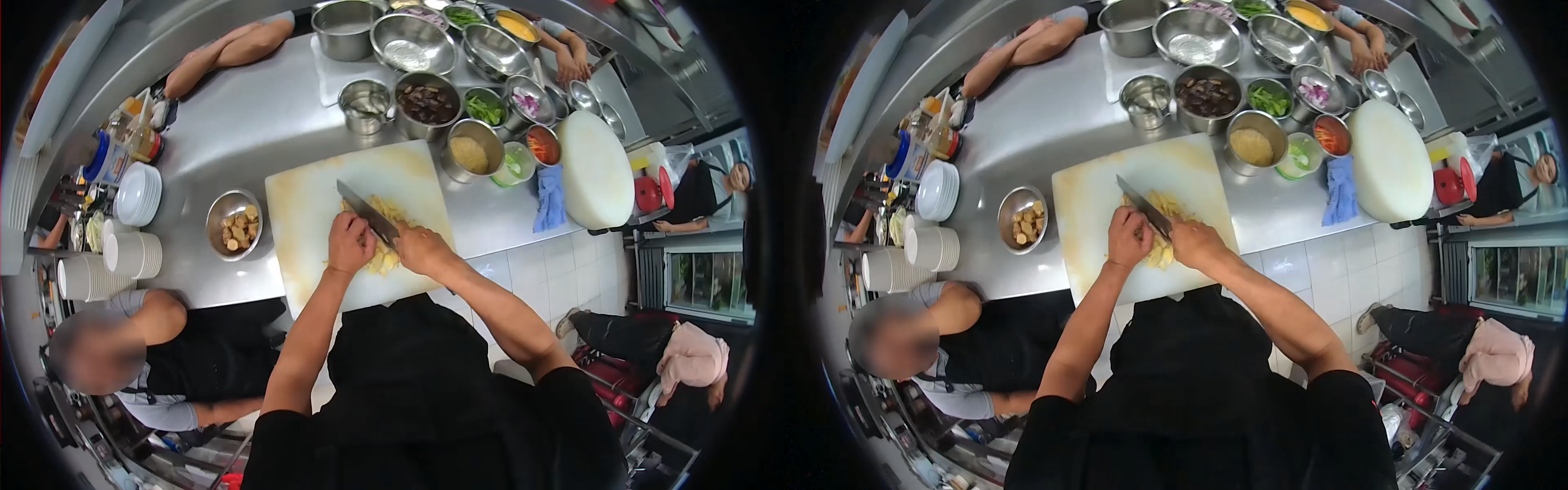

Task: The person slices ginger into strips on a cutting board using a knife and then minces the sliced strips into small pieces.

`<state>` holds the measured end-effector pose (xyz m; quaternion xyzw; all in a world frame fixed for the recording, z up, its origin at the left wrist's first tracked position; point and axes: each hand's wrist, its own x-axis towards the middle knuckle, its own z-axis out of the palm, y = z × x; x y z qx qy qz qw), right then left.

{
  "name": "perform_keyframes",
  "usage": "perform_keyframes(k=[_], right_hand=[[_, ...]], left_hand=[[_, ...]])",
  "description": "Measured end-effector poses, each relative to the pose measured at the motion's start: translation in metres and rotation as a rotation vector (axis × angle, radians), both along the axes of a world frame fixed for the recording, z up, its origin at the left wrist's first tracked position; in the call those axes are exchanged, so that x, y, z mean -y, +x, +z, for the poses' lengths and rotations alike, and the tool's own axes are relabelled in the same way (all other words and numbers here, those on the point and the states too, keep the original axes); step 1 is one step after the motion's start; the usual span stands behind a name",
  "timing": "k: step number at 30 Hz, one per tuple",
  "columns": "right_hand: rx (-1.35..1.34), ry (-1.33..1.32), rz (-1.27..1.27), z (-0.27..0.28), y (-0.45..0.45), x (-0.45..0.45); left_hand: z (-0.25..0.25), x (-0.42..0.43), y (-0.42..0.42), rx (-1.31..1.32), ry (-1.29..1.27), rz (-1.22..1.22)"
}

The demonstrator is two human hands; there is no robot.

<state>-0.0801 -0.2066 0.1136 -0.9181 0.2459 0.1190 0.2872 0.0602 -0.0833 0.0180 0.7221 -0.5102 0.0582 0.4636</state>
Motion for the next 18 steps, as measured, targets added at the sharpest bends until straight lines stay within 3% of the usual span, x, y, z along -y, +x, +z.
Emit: perform_keyframes(k=[6,13,18], right_hand=[[0.066,-0.087,-0.062,0.071,-0.030,0.036],[0.123,-0.078,-0.180,0.071,-0.063,0.049],[0.060,-0.010,-0.246,0.059,-0.074,0.042]], left_hand=[[0.038,0.005,-0.024,0.080,0.132,0.014],[0.041,0.023,-0.111,0.130,0.448,-0.309],[0.034,0.008,-0.083,0.220,0.462,-0.188]])
